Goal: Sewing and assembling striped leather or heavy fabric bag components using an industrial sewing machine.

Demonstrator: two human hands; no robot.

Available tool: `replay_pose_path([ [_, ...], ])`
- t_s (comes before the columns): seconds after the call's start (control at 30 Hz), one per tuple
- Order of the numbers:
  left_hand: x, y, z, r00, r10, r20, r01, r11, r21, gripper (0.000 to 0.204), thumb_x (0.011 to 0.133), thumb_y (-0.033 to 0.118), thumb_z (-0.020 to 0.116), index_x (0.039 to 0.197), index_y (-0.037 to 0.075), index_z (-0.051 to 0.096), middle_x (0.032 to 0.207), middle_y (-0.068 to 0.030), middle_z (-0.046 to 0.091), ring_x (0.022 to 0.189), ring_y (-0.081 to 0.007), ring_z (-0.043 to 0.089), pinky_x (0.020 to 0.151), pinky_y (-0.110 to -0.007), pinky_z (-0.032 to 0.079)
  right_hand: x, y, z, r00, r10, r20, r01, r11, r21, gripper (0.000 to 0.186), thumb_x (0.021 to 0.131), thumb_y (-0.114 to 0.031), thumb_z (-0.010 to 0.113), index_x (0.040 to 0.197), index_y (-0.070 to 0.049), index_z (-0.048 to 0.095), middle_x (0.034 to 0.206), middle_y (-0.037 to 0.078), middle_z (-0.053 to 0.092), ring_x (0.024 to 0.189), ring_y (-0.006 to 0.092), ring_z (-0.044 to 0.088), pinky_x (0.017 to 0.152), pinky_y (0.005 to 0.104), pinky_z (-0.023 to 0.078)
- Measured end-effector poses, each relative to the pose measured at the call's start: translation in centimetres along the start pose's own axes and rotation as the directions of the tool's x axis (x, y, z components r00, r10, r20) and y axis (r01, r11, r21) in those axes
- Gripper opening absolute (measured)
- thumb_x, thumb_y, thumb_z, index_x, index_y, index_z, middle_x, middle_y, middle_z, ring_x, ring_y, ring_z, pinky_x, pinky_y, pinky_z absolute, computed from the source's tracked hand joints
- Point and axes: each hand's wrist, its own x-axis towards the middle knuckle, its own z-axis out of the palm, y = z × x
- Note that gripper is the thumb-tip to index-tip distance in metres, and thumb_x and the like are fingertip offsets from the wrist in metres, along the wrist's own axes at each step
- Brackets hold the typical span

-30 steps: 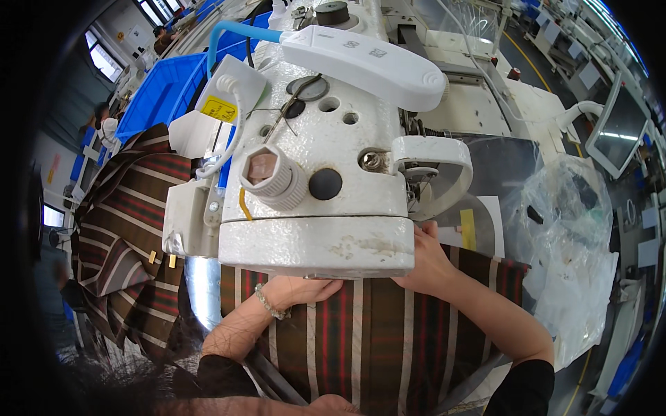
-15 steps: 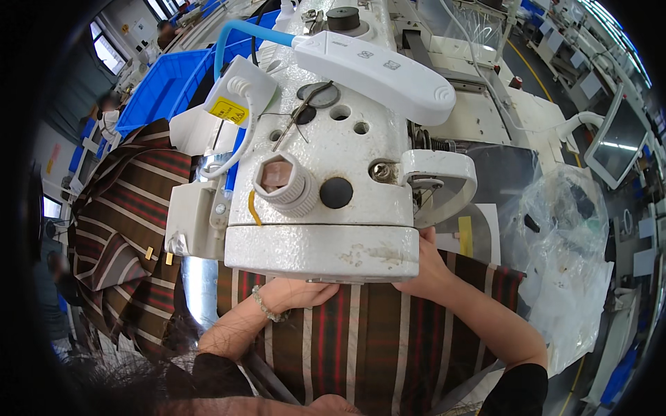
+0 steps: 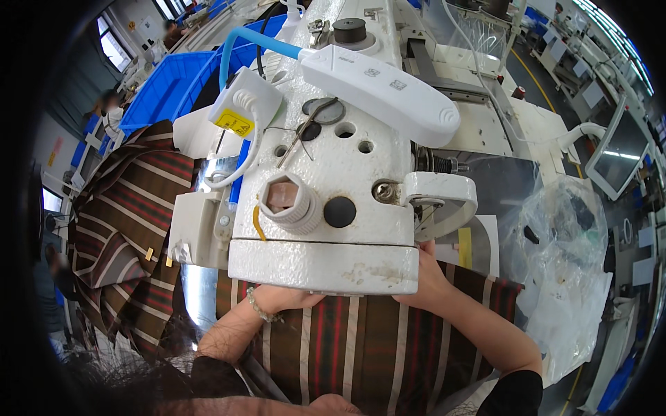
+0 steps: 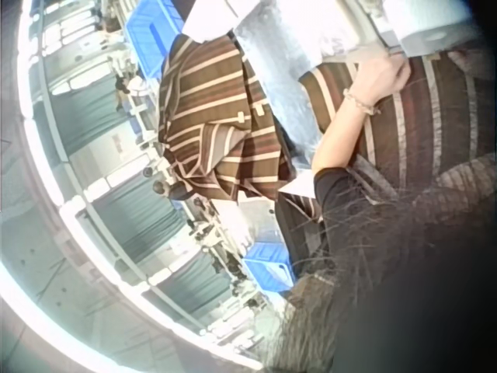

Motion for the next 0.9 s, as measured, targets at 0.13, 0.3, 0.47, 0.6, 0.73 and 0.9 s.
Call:
replay_pose_path([
  [0.13,0.3,0.7,-0.8,0.950,-0.171,0.260,0.167,0.985,0.037,0.044,0.082,0.029,0.062,0.121,0.008,0.058,0.121,-0.0162,0.057,0.112,-0.0366,0.055,0.097,-0.047,0.043,-0.1,0.5,0.3,0.995,-0.097,-0.034,0.092,0.989,-0.119,0.050,0.063,-0.015,0.070,0.111,-0.026,0.067,0.124,0.002,0.058,0.118,0.0277,0.050,0.099,0.0505,0.027],
  [0.3,1.6,2.0,-1.0,0.998,0.044,0.033,-0.043,0.999,-0.023,0.033,0.088,0.021,0.057,0.118,0.009,0.057,0.102,-0.0163,0.064,0.082,-0.0333,0.065,0.068,-0.040,0.055,0.0,-0.1,-0.2,0.999,-0.007,-0.046,0.008,1.000,0.007,0.050,0.060,-0.016,0.071,0.109,-0.026,0.068,0.119,0.002,0.060,0.114,0.0281,0.051,0.095,0.0500,0.030],
  [0.47,2.7,2.4,-0.3,0.980,0.185,-0.073,-0.180,0.981,0.065,0.025,0.083,0.016,0.059,0.104,0.004,0.062,0.097,-0.0158,0.063,0.081,-0.0323,0.064,0.065,-0.040,0.055,0.3,-0.5,-0.7,0.997,-0.053,-0.055,0.051,0.998,-0.046,0.047,0.063,-0.017,0.072,0.109,-0.024,0.068,0.119,0.003,0.060,0.115,0.0276,0.051,0.094,0.0488,0.031],
  [0.6,2.1,2.6,0.6,0.994,0.105,-0.014,-0.105,0.994,0.031,0.012,0.081,0.015,0.058,0.083,0.004,0.063,0.080,-0.0113,0.061,0.066,-0.0291,0.063,0.048,-0.039,0.050,0.2,-0.2,-0.2,0.998,-0.065,-0.004,0.065,0.992,-0.108,0.044,0.072,-0.016,0.070,0.115,-0.022,0.065,0.124,0.003,0.060,0.118,0.0252,0.052,0.098,0.0492,0.030],
  [0.73,2.5,3.1,0.8,0.982,0.160,-0.099,-0.155,0.986,0.058,0.011,0.081,0.014,0.058,0.076,0.004,0.061,0.070,-0.0092,0.058,0.058,-0.0263,0.060,0.041,-0.038,0.046,0.1,-0.5,0.3,0.998,0.000,-0.057,0.008,0.992,0.128,0.038,0.083,-0.015,0.063,0.121,-0.015,0.062,0.128,0.006,0.059,0.119,0.0265,0.053,0.104,0.0457,0.034],
  [0.9,2.5,3.4,0.9,0.973,0.203,-0.112,-0.190,0.975,0.115,0.011,0.079,0.014,0.059,0.078,0.003,0.059,0.070,-0.0104,0.057,0.058,-0.0247,0.059,0.042,-0.038,0.045,0.5,-1.2,0.2,0.992,-0.117,-0.051,0.115,0.992,-0.053,0.036,0.085,-0.018,0.064,0.120,-0.010,0.058,0.120,0.010,0.059,0.111,0.0270,0.056,0.095,0.0413,0.044],
])
